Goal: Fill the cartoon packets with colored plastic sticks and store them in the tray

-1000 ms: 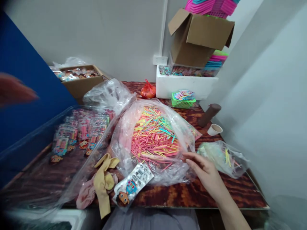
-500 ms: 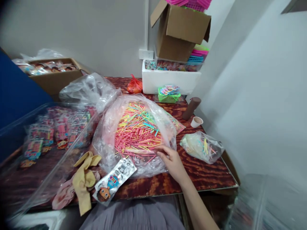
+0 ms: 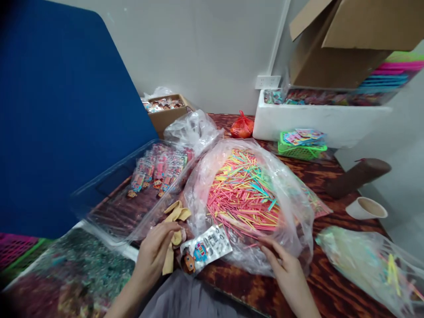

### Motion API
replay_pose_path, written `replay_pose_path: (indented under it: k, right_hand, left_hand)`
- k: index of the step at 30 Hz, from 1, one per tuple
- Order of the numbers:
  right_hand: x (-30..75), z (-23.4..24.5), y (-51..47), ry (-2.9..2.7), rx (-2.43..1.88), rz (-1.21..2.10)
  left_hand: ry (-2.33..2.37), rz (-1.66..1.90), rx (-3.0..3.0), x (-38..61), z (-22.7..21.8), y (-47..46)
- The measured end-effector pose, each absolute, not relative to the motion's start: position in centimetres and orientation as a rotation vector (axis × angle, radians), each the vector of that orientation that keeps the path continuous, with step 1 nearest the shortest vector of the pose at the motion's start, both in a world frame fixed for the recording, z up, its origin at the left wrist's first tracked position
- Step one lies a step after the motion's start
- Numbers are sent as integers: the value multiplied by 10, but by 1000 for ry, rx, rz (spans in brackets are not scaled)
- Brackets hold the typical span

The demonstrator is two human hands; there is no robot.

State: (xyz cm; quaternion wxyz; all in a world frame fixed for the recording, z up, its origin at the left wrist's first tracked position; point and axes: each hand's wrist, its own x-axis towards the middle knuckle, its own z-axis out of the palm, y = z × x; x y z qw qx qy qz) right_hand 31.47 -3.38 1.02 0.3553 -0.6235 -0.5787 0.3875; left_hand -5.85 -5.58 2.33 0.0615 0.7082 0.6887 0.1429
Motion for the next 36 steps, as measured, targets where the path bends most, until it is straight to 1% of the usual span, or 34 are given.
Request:
replay_pose_path:
  k: [5,9,14,18,21,25,27,31,36]
  right_hand:
    - [297,19,-32,-1459,-1601,973]
    - [303,22,-25,-1354,-1617,927]
    - [308,12,-16,-1395,-1689,746]
    - [286,0,-5,-1684,-1666,618]
    - [269,-3,8,-1941,-1715,335]
    - [257,4,32,-2162,-1896,-112]
    - [253,6,41,-2259,-1960,-245]
    - [244,3,48,-2451,-1955,-307]
    - [241,-4,52,-2554,-1939,-189]
  left_hand:
    - [2034,375,2206,-60,-29,-35]
    - [2055,481,2241,-65,-46,-30]
    - [2041,710,2097,-63,-39,-33]
    - [2052,865,2000,-60,-38,-34]
    - [2059,921,1991,-59,-36,-34]
    - [2026,997,1972,-54,-26,-35]
    - [1968,1015,1967,-51,-20,-33]
    - [1883,1070,1956,-45,-10,-27]
    - [1751,1099,1999,-32,7,-23]
